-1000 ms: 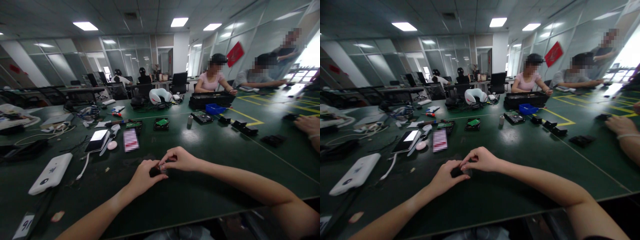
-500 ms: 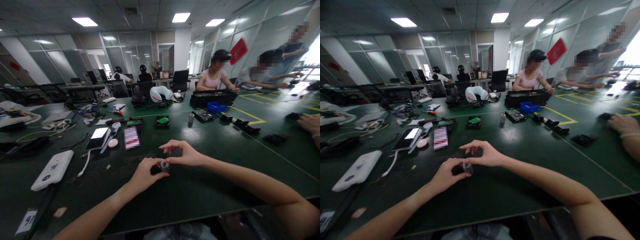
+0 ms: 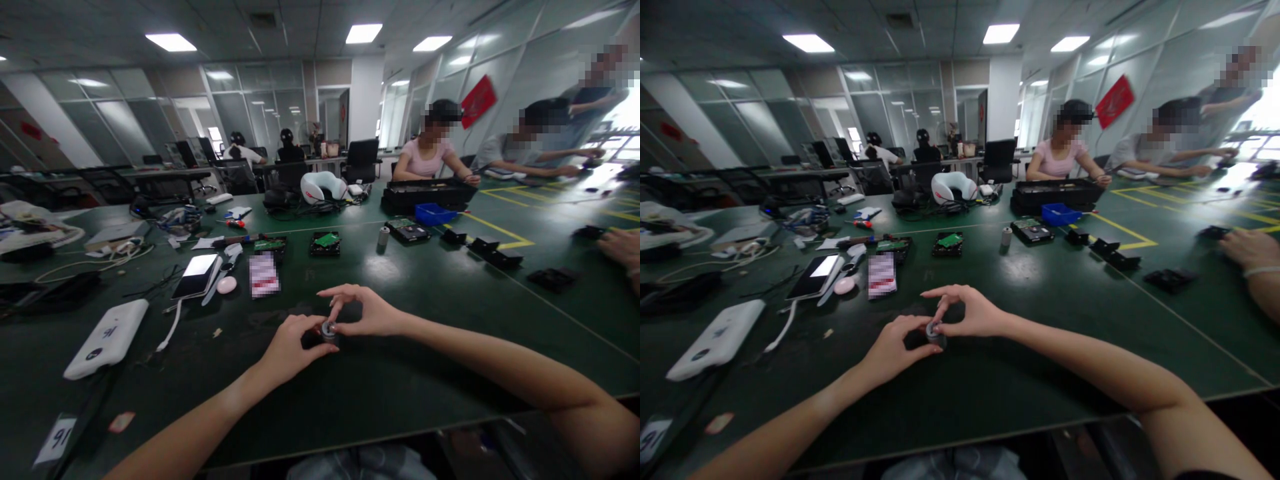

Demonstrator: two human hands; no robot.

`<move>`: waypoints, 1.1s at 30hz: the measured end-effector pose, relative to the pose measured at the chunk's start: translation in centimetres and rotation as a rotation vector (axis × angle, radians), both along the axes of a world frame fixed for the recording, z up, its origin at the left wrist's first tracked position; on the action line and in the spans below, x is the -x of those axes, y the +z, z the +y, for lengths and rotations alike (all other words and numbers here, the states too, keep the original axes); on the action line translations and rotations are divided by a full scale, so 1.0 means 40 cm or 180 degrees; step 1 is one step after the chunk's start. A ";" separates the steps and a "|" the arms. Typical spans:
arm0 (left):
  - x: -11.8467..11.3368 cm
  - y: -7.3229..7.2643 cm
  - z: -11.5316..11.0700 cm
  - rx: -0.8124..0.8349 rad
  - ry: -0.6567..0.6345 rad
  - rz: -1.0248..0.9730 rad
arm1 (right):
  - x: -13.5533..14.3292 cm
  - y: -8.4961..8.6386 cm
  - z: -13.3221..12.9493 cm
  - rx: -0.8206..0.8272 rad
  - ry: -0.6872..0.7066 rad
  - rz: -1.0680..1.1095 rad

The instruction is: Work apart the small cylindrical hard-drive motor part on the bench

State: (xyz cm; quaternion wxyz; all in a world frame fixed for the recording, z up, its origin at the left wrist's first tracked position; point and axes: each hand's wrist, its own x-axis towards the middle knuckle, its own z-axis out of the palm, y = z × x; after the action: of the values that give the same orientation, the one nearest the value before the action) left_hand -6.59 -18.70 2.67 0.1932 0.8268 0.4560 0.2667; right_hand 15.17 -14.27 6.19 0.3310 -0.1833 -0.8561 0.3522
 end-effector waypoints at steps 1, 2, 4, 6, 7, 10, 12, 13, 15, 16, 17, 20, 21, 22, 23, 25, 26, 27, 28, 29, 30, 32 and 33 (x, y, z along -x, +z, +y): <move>0.000 0.000 0.000 0.0004 0.0001 0.0008 | -0.001 0.000 0.000 -0.0020 -0.0021 -0.0005; 0.000 0.001 0.000 0.0002 0.0002 0.0011 | -0.002 0.000 0.001 -0.0035 -0.0029 -0.0007; 0.000 0.000 0.001 -0.0009 0.0008 0.0006 | -0.002 -0.002 0.001 -0.0043 -0.0026 0.0007; 0.000 0.000 0.001 -0.0026 0.0023 -0.0009 | -0.001 -0.005 0.001 -0.0005 -0.0016 0.0063; 0.000 0.001 0.001 -0.0032 0.0026 -0.0013 | 0.001 -0.007 0.001 0.0036 -0.0009 0.0094; -0.001 0.001 0.001 -0.0037 0.0003 -0.0022 | 0.005 -0.011 -0.002 0.0172 0.0013 0.0182; -0.001 0.001 0.001 -0.0041 -0.0009 -0.0017 | 0.005 -0.009 -0.002 0.0222 0.0019 0.0205; -0.001 0.001 0.001 -0.0049 -0.0003 -0.0013 | 0.005 -0.007 -0.002 0.0235 0.0013 0.0211; -0.001 0.002 0.001 -0.0057 0.0013 0.0003 | 0.002 0.000 0.001 0.0241 -0.0007 0.0211; -0.001 0.002 0.001 -0.0053 0.0015 0.0006 | 0.000 0.004 0.004 0.0233 -0.0022 0.0213; 0.000 0.002 0.001 -0.0045 0.0013 0.0002 | -0.003 0.009 0.007 0.0216 -0.0038 0.0216; 0.000 0.003 -0.001 -0.0007 0.0004 -0.0030 | -0.013 0.020 0.016 0.0126 -0.0096 0.0253; 0.000 0.003 -0.002 0.0000 0.0008 -0.0034 | -0.015 0.022 0.018 0.0111 -0.0093 0.0250; 0.000 0.003 -0.002 0.0003 0.0010 -0.0029 | -0.017 0.022 0.018 0.0105 -0.0069 0.0231; 0.000 0.003 -0.002 0.0004 0.0009 -0.0018 | -0.017 0.021 0.016 0.0105 -0.0030 0.0201; -0.001 0.004 -0.003 -0.0014 0.0010 0.0006 | -0.015 0.016 0.010 0.0093 0.0050 0.0109; -0.002 0.005 -0.003 -0.0028 0.0002 0.0015 | -0.013 0.012 0.007 0.0070 0.0063 0.0074; -0.002 0.007 -0.002 -0.0048 -0.0009 0.0015 | -0.010 0.009 0.003 0.0043 0.0064 0.0051; -0.003 0.008 -0.002 -0.0067 -0.0028 0.0010 | -0.007 0.006 0.000 0.0025 0.0052 0.0038; -0.003 0.009 -0.002 -0.0082 -0.0048 0.0003 | -0.004 0.003 -0.003 0.0026 0.0032 0.0032; -0.004 0.010 -0.001 -0.0089 -0.0069 -0.0001 | -0.002 0.001 -0.004 0.0041 0.0011 0.0043; -0.004 0.009 -0.001 -0.0094 -0.0083 0.0004 | 0.001 -0.001 -0.006 0.0100 -0.0017 0.0079; -0.004 0.008 0.000 -0.0100 -0.0075 0.0015 | 0.001 -0.001 -0.006 0.0127 -0.0023 0.0100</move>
State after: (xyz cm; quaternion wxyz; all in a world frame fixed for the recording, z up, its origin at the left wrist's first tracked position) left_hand -6.43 -18.71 3.00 0.1822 0.8356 0.4425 0.2697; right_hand 15.13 -14.51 6.15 0.3419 -0.1873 -0.8429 0.3708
